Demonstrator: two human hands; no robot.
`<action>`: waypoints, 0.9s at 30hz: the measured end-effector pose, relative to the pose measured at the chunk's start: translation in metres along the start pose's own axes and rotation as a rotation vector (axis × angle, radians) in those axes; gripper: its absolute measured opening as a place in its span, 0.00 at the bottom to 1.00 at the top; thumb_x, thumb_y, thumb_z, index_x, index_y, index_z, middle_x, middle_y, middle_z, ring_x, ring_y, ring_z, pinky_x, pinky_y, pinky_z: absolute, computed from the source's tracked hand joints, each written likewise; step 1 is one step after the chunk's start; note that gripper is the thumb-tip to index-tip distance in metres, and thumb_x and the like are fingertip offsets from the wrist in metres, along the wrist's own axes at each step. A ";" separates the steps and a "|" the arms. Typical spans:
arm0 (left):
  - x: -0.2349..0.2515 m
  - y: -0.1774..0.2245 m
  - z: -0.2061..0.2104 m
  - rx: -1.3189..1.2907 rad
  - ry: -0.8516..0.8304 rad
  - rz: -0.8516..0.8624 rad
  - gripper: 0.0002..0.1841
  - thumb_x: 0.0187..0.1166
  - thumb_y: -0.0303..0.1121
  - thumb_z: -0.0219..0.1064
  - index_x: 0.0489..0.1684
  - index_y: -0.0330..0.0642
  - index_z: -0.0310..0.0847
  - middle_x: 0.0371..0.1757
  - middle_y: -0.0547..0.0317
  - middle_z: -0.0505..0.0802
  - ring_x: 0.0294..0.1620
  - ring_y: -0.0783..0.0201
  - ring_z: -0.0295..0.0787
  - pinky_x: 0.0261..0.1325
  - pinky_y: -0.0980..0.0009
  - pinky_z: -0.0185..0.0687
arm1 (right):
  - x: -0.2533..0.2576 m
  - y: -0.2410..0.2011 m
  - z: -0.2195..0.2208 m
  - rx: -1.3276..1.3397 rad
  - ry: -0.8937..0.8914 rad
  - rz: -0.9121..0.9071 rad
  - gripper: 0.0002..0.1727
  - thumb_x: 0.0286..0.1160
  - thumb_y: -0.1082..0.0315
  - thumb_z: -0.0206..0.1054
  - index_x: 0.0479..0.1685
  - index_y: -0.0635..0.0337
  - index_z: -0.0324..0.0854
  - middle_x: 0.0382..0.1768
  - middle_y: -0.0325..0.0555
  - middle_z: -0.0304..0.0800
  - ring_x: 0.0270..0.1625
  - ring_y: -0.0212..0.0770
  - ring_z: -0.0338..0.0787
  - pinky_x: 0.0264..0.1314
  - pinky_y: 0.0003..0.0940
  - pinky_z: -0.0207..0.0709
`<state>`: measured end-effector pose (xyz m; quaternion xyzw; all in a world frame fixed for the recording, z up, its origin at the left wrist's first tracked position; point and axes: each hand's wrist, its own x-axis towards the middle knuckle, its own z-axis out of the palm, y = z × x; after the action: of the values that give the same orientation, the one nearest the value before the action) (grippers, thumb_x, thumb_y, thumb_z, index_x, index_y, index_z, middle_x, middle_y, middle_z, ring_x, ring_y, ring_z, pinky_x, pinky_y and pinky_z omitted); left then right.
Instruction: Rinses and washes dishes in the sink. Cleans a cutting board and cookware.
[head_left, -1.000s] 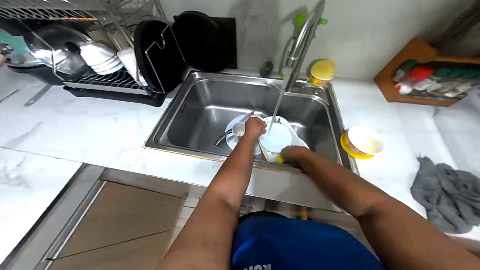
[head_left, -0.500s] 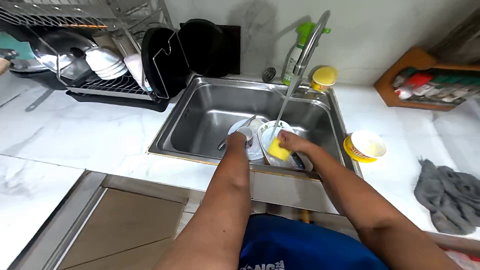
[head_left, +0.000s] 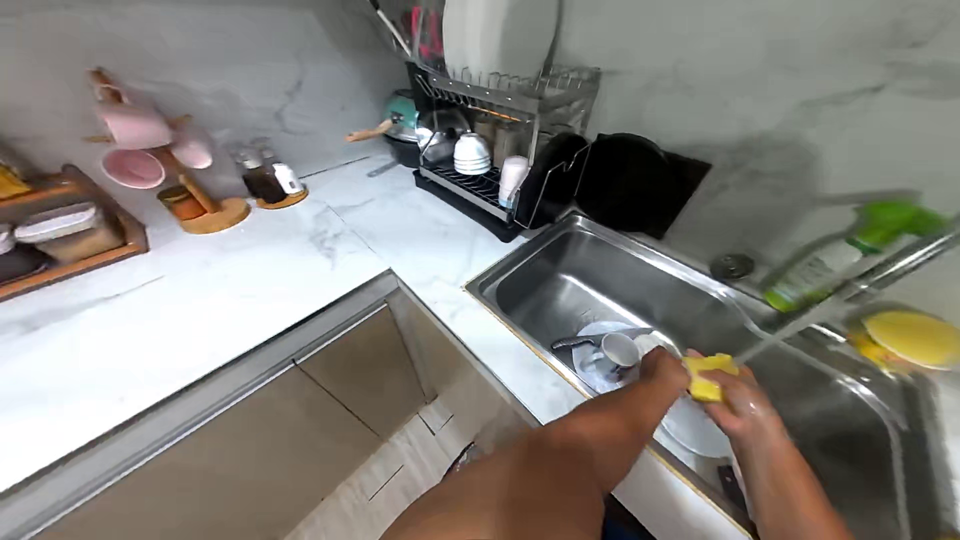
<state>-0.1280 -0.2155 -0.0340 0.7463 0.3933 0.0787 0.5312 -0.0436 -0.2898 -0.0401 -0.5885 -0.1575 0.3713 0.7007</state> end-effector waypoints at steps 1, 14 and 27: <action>0.004 -0.001 0.002 -0.140 0.009 -0.035 0.18 0.84 0.28 0.62 0.67 0.22 0.78 0.66 0.30 0.86 0.66 0.40 0.85 0.70 0.45 0.79 | 0.000 -0.001 -0.002 -0.075 -0.003 -0.019 0.38 0.70 0.86 0.54 0.84 0.51 0.56 0.57 0.46 0.87 0.44 0.35 0.91 0.39 0.35 0.87; 0.034 -0.010 0.033 -1.242 -0.065 -0.247 0.21 0.94 0.46 0.40 0.53 0.42 0.76 0.36 0.53 0.86 0.34 0.59 0.83 0.36 0.58 0.81 | 0.016 -0.021 0.013 -0.656 -0.242 0.135 0.22 0.91 0.55 0.56 0.69 0.63 0.77 0.58 0.57 0.86 0.58 0.47 0.87 0.63 0.49 0.81; 0.039 -0.002 0.020 0.518 -0.148 -0.010 0.27 0.78 0.33 0.67 0.76 0.31 0.75 0.78 0.29 0.76 0.80 0.35 0.73 0.79 0.41 0.71 | 0.102 -0.124 -0.094 -1.740 0.184 -0.513 0.19 0.75 0.82 0.64 0.65 0.69 0.82 0.68 0.75 0.79 0.73 0.77 0.77 0.67 0.71 0.76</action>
<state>-0.0923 -0.2040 -0.0562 0.8591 0.3641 -0.0820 0.3501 0.1286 -0.2890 0.0303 -0.8836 -0.4516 -0.0939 0.0805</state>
